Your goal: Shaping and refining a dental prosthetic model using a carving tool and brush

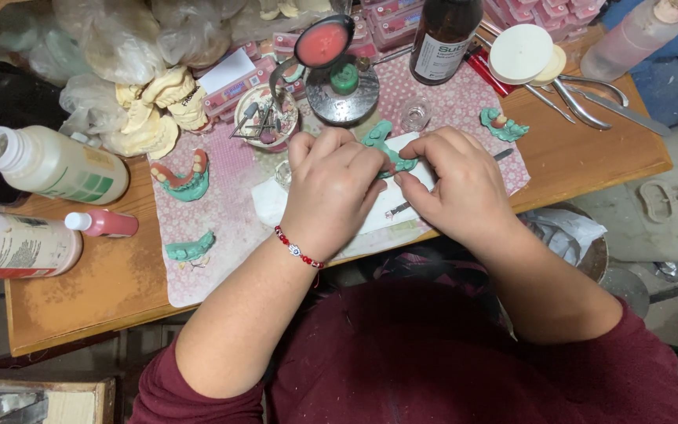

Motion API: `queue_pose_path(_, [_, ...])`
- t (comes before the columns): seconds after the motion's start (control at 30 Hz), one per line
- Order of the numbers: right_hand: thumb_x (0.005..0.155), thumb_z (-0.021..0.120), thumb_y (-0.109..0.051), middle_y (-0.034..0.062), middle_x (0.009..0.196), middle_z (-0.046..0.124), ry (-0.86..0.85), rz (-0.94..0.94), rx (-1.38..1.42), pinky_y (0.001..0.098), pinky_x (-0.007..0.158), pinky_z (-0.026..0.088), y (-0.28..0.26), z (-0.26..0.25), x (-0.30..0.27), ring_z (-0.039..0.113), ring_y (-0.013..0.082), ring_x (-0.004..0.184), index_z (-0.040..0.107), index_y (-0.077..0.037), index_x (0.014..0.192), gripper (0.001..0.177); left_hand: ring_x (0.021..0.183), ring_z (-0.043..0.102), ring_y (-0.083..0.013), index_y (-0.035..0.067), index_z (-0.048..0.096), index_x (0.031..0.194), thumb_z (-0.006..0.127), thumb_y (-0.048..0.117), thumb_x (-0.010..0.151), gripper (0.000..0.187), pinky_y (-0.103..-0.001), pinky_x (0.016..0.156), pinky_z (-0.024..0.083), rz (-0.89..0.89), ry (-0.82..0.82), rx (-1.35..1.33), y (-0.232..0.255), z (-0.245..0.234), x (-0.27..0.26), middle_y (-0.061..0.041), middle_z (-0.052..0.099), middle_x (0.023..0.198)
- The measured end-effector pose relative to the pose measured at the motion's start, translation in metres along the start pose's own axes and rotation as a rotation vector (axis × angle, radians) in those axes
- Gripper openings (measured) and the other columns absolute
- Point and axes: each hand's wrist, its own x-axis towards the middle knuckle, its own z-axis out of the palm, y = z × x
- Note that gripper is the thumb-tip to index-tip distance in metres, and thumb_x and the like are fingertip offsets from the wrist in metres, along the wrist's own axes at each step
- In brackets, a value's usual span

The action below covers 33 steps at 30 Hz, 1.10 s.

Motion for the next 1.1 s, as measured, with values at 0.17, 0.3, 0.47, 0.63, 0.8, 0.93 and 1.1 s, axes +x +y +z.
queue_pose_path(0.17, [0.082, 0.083, -0.012, 0.0097, 0.093, 0.066, 0.004, -0.01, -0.006, 0.0464, 0.082, 0.054, 0.003, 0.001, -0.001, 0.068, 0.0351, 0.09, 0.071, -0.011, 0.107, 0.028, 0.098, 0.06, -0.0216, 0.018, 0.065, 0.093, 0.086, 0.021, 0.079, 0.025, -0.041, 0.088, 0.036, 0.032, 0.018, 0.036, 0.003, -0.001, 0.003, 0.001, 0.061, 0.079])
queue_pose_path(0.3, [0.082, 0.082, -0.01, 0.0103, 0.093, 0.066, -0.01, -0.022, -0.013, 0.0467, 0.082, 0.054, 0.004, 0.001, 0.0, 0.068, 0.036, 0.09, 0.071, -0.01, 0.107, 0.027, 0.097, 0.06, -0.0223, 0.018, 0.065, 0.093, 0.087, 0.02, 0.075, 0.028, -0.041, 0.087, 0.037, 0.022, -0.004, 0.04, 0.005, -0.001, 0.006, 0.001, 0.059, 0.081])
queue_pose_path(0.47, [0.082, 0.081, -0.009, 0.0105, 0.092, 0.066, -0.011, -0.031, -0.027, 0.0463, 0.082, 0.054, 0.003, 0.001, 0.001, 0.068, 0.036, 0.09, 0.071, -0.01, 0.107, 0.027, 0.098, 0.06, -0.022, 0.019, 0.063, 0.091, 0.086, 0.022, 0.077, 0.027, -0.041, 0.088, 0.037, 0.015, -0.037, 0.052, 0.005, 0.0, 0.008, 0.001, 0.058, 0.081])
queue_pose_path(0.63, [0.083, 0.079, -0.009, 0.0109, 0.091, 0.065, -0.017, -0.057, -0.042, 0.0471, 0.081, 0.054, 0.004, 0.001, 0.001, 0.068, 0.0364, 0.089, 0.07, -0.01, 0.108, 0.026, 0.099, 0.059, -0.0216, 0.02, 0.063, 0.092, 0.084, 0.025, 0.081, 0.024, -0.041, 0.088, 0.038, 0.018, -0.063, 0.086, 0.004, 0.003, 0.008, 0.001, 0.058, 0.083])
queue_pose_path(0.8, [0.084, 0.078, -0.009, 0.0111, 0.089, 0.064, -0.025, -0.063, -0.06, 0.047, 0.08, 0.054, -0.002, -0.002, 0.003, 0.068, 0.0366, 0.087, 0.069, -0.009, 0.108, 0.025, 0.098, 0.06, -0.021, 0.019, 0.064, 0.093, 0.084, 0.023, 0.08, 0.024, -0.039, 0.088, 0.039, 0.012, -0.077, 0.091, 0.003, 0.005, 0.008, 0.001, 0.059, 0.084])
queue_pose_path(0.93, [0.085, 0.078, -0.011, 0.0105, 0.089, 0.064, -0.025, -0.073, -0.07, 0.0467, 0.08, 0.054, -0.001, -0.001, 0.003, 0.068, 0.0361, 0.087, 0.068, -0.01, 0.108, 0.025, 0.097, 0.061, -0.0211, 0.018, 0.065, 0.092, 0.083, 0.023, 0.081, 0.021, -0.038, 0.088, 0.043, 0.044, -0.035, 0.101, 0.004, 0.006, 0.008, 0.001, 0.058, 0.082])
queue_pose_path(1.1, [0.087, 0.079, -0.014, 0.0098, 0.089, 0.063, -0.031, -0.069, -0.074, 0.0466, 0.08, 0.054, 0.002, 0.001, 0.002, 0.068, 0.0356, 0.087, 0.068, -0.011, 0.108, 0.024, 0.094, 0.062, -0.0214, 0.018, 0.064, 0.089, 0.076, 0.023, 0.088, 0.013, -0.037, 0.086, 0.048, 0.087, 0.025, 0.129, 0.001, 0.013, 0.005, 0.0, 0.057, 0.08])
